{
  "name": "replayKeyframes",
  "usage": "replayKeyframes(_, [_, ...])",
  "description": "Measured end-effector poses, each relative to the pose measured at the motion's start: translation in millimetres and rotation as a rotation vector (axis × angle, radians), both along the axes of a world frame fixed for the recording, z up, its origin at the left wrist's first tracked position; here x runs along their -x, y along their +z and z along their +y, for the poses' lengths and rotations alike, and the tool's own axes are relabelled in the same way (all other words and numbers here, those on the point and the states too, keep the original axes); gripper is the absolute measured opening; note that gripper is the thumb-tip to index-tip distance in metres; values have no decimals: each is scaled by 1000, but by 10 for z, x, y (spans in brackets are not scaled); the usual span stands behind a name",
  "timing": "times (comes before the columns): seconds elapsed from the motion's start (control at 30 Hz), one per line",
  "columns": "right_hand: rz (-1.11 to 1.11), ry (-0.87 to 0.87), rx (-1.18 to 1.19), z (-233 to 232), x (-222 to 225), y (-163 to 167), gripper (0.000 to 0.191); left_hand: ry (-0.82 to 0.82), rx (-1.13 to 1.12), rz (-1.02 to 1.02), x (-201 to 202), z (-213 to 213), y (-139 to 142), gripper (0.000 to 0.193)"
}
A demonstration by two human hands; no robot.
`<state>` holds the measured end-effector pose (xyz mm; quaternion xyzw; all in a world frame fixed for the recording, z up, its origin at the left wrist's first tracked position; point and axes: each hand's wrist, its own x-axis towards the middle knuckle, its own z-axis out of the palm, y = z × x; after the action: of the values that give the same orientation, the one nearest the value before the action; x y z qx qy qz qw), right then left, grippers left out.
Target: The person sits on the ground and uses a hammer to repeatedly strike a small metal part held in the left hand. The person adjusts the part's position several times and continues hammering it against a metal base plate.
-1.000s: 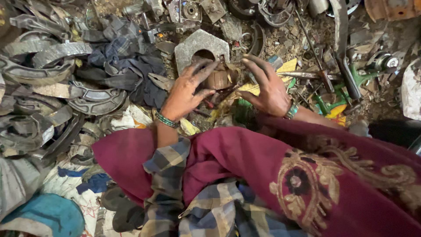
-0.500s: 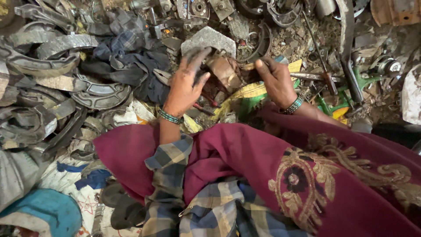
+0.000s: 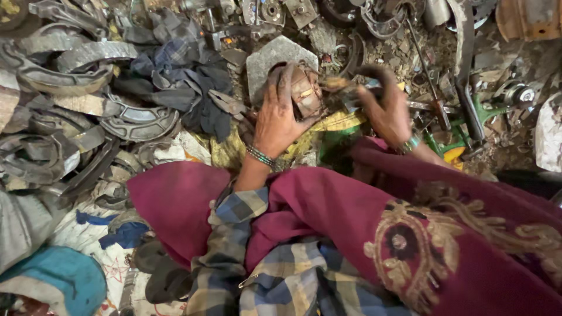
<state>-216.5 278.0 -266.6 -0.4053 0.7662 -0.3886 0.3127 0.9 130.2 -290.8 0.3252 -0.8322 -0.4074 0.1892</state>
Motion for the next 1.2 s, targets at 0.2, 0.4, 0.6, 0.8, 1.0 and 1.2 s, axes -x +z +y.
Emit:
replayKeyframes(0.2, [811,193,-489,660,132,76,46,20,42,-28,16,-43,-81,111])
replayKeyframes(0.4, [298,121,-623,914,-94,275,39,79,248,-69,74,-19,-152,122])
replayKeyframes(0.6, [-946,-182,-607,521,-91,919,28,139,217,-167,114,-146,-317,117])
replayKeyframes(0.8, [-352,-365,-787,62,-262,692,28,188,230,-194,244,-211,-394,117])
replayKeyframes(1.0, [-89,-55,-183,149,-170,623,42,260,145,-210,302,-203,-347,117])
replayKeyframes(1.2, [319,275,426,119,422,540,42,279,131,-157,282,-188,-357,122])
